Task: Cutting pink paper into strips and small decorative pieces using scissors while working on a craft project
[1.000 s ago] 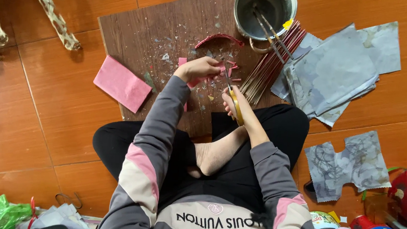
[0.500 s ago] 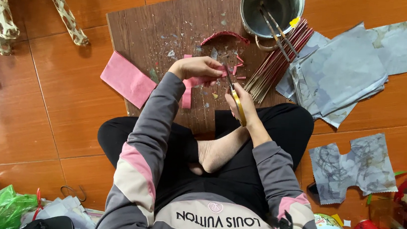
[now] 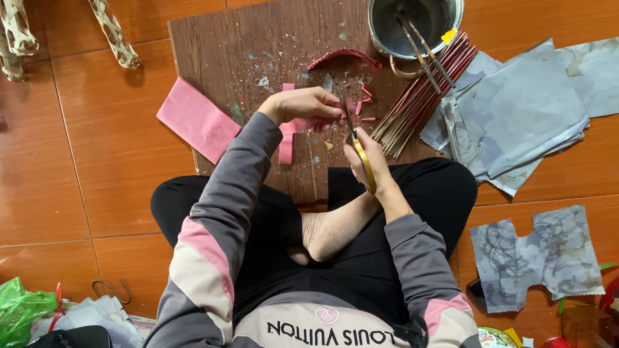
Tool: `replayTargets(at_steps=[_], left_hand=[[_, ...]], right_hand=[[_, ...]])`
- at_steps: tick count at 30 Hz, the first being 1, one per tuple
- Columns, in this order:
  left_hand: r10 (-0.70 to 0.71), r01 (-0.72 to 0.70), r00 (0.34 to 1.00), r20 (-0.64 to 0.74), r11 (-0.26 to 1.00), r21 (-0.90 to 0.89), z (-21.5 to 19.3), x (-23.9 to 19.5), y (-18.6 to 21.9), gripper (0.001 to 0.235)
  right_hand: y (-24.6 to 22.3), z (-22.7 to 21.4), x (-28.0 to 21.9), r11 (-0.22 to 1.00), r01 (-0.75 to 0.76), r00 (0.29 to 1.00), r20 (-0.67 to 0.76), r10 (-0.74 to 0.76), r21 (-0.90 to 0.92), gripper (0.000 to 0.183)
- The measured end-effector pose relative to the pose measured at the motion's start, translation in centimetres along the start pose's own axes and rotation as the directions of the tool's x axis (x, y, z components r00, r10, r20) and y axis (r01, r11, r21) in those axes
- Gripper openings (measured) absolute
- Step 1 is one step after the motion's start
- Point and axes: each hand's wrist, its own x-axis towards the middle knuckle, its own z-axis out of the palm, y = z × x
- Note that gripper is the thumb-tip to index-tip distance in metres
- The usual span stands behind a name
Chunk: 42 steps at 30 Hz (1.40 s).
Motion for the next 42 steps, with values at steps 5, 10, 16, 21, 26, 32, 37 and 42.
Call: replayTargets(at_steps=[5,10,16,21,26,32,37,42], left_hand=[[-0.019,0.019,1.0,-0.018,1.0,-0.001,0.0,-0.7,0.7,0.02],[0.0,0.001,0.999,-0.042,0.999,0.039,-0.9,1.0,-1.3,0.022],[-0.002,0.002,1.0,0.025,1.0,-0.016,0.6,-0.6,0.9,0.021],[0.018,-0.017,1.0,-0.015,0.998,0.063,-1.0,0.4,-0.4,0.022],[0.005,-0.005,1.0,0.016,1.0,0.02,0.3,-0.1,0.9,0.022],[-0.008,0.007,1.0,0.02,0.999,0.039,0.1,-0.9,1.4,0.023],[-0.006,0.005,1.0,0.009,0.995,0.098,-1.1,0.8,-0.3,0.023],[0.008,-0.009,0.999,0.05,1.0,0.024,0.6,-0.4,0.9,0.024]], right_hand=[[0.9,0.3,0.1,0.994,0.02,0.997,0.074,-0.027,0.104,0.022],[0.2,-0.1,0.1,0.999,0.015,0.994,0.11,-0.011,-0.028,0.026],[-1.6,0.0,-0.9,0.998,-0.003,1.0,0.029,0.001,0.06,0.005],[0.1,0.4,0.2,0.982,0.006,0.99,0.135,-0.032,0.187,0.024],[2.5,1.0,0.3,1.0,0.003,1.0,0.019,-0.003,0.014,0.017],[0.6,0.5,-0.1,0.953,0.087,0.99,0.083,-0.116,0.289,0.014],[2.4,1.4,0.6,0.99,0.019,0.995,0.098,-0.034,0.143,0.026],[0.3,0.6,-0.3,0.953,0.012,0.996,0.081,-0.038,0.304,0.009]])
